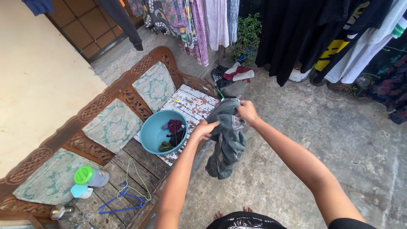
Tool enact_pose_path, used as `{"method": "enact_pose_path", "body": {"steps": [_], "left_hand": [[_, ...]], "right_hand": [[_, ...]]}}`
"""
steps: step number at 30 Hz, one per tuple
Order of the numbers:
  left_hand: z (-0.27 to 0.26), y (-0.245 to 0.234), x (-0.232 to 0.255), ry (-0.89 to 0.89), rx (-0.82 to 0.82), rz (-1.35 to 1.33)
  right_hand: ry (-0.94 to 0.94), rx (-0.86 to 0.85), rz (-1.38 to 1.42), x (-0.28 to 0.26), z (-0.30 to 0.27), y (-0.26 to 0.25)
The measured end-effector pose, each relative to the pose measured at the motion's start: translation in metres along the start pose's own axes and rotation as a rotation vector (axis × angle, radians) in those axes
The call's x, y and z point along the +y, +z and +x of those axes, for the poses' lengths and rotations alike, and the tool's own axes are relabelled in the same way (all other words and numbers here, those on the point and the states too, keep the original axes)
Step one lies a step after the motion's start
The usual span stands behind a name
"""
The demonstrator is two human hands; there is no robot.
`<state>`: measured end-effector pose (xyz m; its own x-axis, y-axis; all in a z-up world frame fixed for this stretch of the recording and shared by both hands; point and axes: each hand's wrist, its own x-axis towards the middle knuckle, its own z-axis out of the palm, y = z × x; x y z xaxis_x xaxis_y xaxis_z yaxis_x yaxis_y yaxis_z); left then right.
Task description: Hang clothes on a clothesline using hangers.
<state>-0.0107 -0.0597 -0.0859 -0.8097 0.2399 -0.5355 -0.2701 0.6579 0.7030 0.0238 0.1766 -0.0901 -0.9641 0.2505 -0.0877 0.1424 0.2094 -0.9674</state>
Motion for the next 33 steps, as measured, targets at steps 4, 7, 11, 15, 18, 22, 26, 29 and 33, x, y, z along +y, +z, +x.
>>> {"method": "enact_pose_path", "body": {"steps": [4,7,11,15,18,22,26,29,33], "left_hand": [[-0.015,0.032,0.020,0.088,-0.051,-0.612],[-0.010,0.042,0.015,0.259,0.139,-0.613],[0.036,0.046,-0.025,0.450,0.375,-0.364],[0.064,0.034,-0.069,0.697,0.595,-0.084],[0.083,0.015,-0.130,0.661,0.719,0.095],[0.066,-0.006,-0.183,0.104,0.591,0.269],[0.014,0.000,-0.123,-0.187,0.294,0.514],[-0.060,0.026,-0.047,0.313,0.448,0.489],[-0.120,0.061,0.039,0.856,0.267,-0.102]], "right_hand": [[0.114,0.010,0.313,-0.011,0.002,0.011],[0.154,0.077,0.358,-0.047,-0.014,-0.003],[0.205,0.173,0.364,-0.059,-0.017,-0.027],[0.328,0.240,0.483,-0.048,-0.004,-0.056],[0.507,0.188,0.768,-0.041,0.008,-0.090],[0.559,0.125,1.072,-0.069,-0.018,-0.119],[0.506,0.116,1.093,-0.107,-0.046,-0.110],[0.501,0.084,1.004,-0.128,-0.060,-0.094],[0.496,-0.048,0.848,-0.127,-0.068,-0.081]]}}
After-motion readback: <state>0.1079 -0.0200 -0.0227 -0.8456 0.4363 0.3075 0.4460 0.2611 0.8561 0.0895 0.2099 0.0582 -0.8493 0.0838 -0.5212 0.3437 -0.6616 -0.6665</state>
